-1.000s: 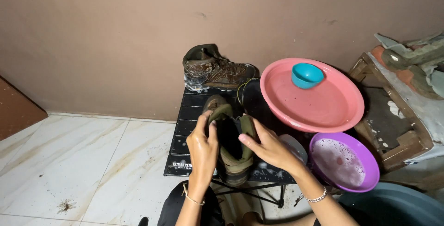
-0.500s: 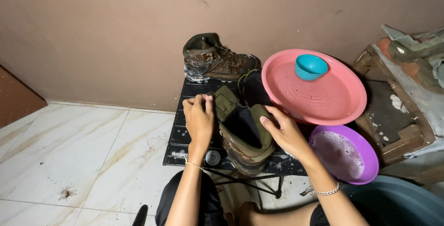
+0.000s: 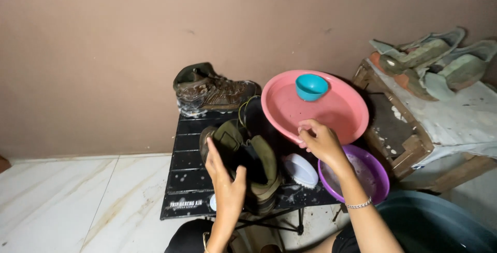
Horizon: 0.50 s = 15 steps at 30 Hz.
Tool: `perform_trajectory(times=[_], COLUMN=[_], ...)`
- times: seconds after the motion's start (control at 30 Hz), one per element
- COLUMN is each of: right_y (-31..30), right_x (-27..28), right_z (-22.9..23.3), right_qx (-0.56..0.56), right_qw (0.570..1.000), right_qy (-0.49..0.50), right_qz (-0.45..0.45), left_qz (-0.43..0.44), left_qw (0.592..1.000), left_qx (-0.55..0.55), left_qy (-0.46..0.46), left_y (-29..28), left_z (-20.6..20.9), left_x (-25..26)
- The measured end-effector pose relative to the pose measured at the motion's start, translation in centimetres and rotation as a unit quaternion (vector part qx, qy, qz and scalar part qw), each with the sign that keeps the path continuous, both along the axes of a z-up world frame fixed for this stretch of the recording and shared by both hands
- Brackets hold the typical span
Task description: Cleaning the mud and dirt off the sole of a hiking boot using water and a sponge.
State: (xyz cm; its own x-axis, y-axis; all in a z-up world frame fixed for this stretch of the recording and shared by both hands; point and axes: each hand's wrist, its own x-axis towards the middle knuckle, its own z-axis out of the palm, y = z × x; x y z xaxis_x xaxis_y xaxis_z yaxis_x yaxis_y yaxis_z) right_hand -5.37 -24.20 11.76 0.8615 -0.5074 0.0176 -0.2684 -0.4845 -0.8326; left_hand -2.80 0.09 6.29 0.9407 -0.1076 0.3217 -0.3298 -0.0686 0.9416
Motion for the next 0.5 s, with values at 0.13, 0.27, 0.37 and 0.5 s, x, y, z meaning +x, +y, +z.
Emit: perform_trajectory(times=[0.13, 0.27, 0.37, 0.5], right_y=[-7.9, -12.7, -14.7, -17.2], right_x=[5.5, 11.5, 14.2, 17.2], right_z=[-3.6, -5.1, -6.2, -9.3], right_qx=[-0.236, -0.291, -0.287, -0.329], right_qw=[0.969, 0.946, 0.942, 0.93], right_qy=[-0.008, 0.098, 0.128, 0.1], right_qz=[-0.069, -0.108, -0.116, -0.131], left_qz=[0.047, 0.112, 0.153, 0.191], left_qw=[0.997, 0.99, 0.984, 0.975], left_qx=[0.032, 0.086, 0.086, 0.097], left_qy=[-0.06, -0.02, -0.009, -0.052], left_y=[-0.2, -0.9, -1.5, -1.8], left_z=[-0.6, -1.0, -1.9, -2.6], left_x=[0.1, 0.9, 1.3, 1.6])
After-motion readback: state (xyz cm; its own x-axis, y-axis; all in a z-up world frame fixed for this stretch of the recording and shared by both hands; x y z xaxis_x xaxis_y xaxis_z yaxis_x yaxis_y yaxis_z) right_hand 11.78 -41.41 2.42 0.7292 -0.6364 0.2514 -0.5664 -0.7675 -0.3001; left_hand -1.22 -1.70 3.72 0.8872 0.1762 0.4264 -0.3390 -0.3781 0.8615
